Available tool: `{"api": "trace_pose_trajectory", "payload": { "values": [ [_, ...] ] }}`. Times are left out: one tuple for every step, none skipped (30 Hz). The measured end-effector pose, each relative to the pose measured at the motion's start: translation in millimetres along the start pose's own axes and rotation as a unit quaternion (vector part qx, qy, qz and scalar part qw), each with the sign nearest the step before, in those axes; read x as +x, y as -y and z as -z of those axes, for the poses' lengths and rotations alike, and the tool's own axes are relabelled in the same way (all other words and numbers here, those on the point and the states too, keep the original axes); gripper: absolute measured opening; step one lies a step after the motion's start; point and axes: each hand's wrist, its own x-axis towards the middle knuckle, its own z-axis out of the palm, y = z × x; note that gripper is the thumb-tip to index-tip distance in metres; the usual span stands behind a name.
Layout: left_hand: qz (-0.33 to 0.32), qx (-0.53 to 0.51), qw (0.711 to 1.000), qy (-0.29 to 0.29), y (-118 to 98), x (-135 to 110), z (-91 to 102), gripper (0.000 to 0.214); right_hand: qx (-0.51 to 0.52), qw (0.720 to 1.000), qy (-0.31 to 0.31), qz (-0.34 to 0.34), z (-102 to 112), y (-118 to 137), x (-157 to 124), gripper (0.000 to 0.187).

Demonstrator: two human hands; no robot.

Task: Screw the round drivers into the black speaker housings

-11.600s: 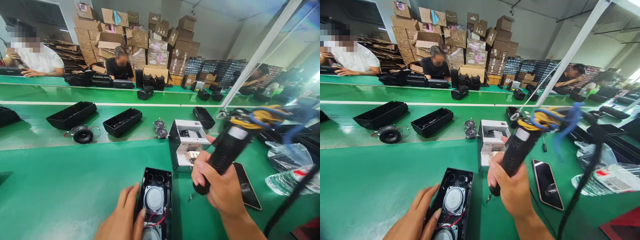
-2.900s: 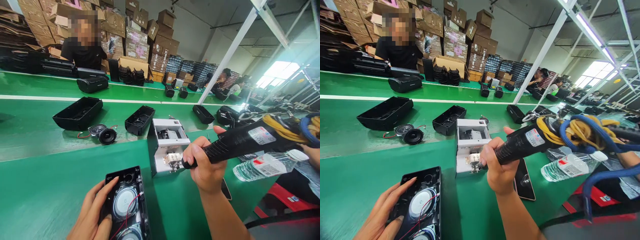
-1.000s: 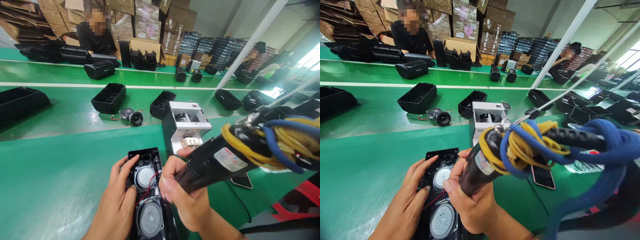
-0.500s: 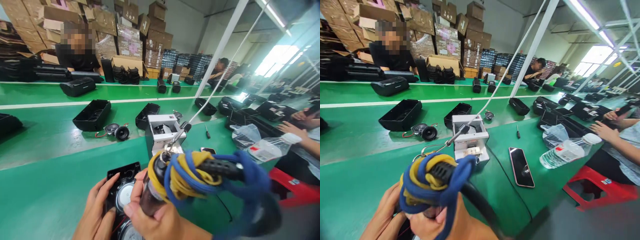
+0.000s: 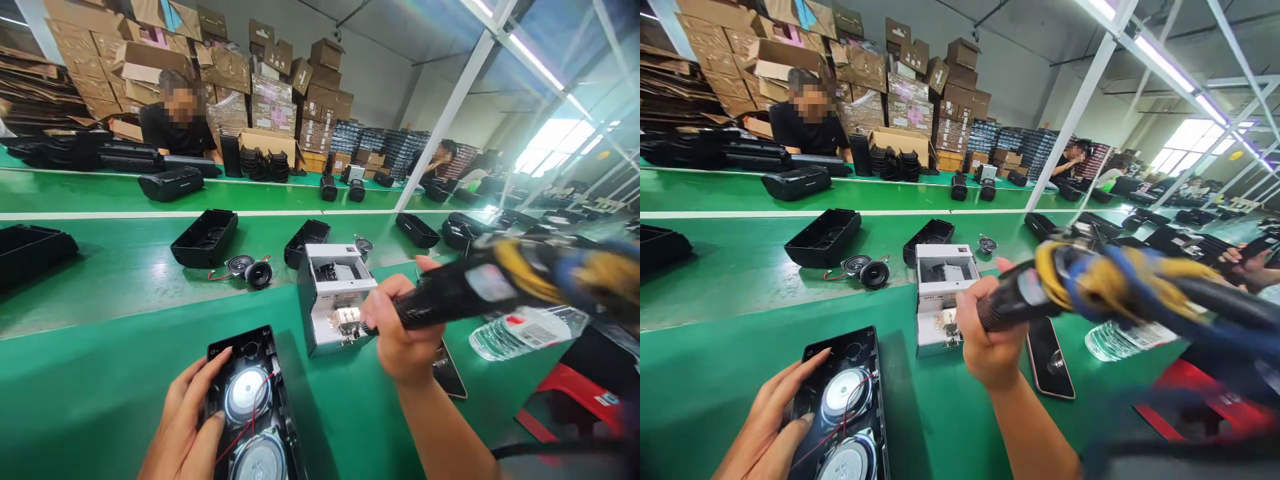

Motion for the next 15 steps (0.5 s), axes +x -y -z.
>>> {"api": "trace_pose_trajectory", "payload": {
  "values": [
    [-0.001,0.006,1.000,-0.001,1,1,1.1,0.047,-0.010,1.000,0.007,-0.008,0,-4,0,0.054],
    [-0.001,0.010,1.000,-0.005,1,3,1.8,0.048,-0.019,1.000,0.007,-0.017,0,-7,-2,0.053],
    [-0.001,0.011,1.000,-0.009,0,4,2.3,0.049,-0.024,0.999,0.001,-0.031,0,-8,-4,0.053],
    [0.000,0.011,1.000,-0.014,0,4,2.5,0.050,-0.025,0.998,-0.008,-0.051,-1,-8,-7,0.056],
    [0.000,0.012,1.000,-0.017,-1,5,2.6,0.051,-0.023,0.996,-0.012,-0.081,-1,-6,-10,0.059],
    [-0.002,0.014,1.000,-0.012,0,6,2.8,0.052,-0.014,0.993,-0.010,-0.114,-1,-2,-15,0.061],
    [-0.005,0.018,1.000,-0.005,0,6,3.0,0.053,0.000,0.989,-0.003,-0.148,-1,3,-20,0.063],
    [-0.007,0.023,1.000,0.004,1,6,3.4,0.054,0.017,0.985,0.005,-0.173,-1,10,-26,0.064],
    [-0.008,0.025,1.000,0.012,2,6,4.0,0.055,0.035,0.982,0.009,-0.185,-1,18,-33,0.062],
    [-0.008,0.025,0.999,0.019,3,6,4.6,0.057,0.053,0.981,0.007,-0.186,0,28,-41,0.060],
    [-0.004,0.023,0.999,0.025,3,6,5.2,0.058,0.072,0.981,-0.003,-0.181,1,38,-49,0.058],
    [0.001,0.019,0.999,0.028,1,5,5.7,0.059,0.092,0.979,-0.016,-0.179,2,47,-57,0.056],
    [0.007,0.017,0.999,0.030,-1,4,5.9,0.059,0.111,0.977,-0.028,-0.180,4,56,-64,0.056],
    [0.012,0.015,0.999,0.031,-3,3,5.7,0.060,0.128,0.975,-0.032,-0.178,5,63,-72,0.057],
    [0.017,0.015,0.999,0.030,-6,2,5.2,0.060,0.137,0.974,-0.029,-0.176,7,67,-80,0.056]
  ]
}}
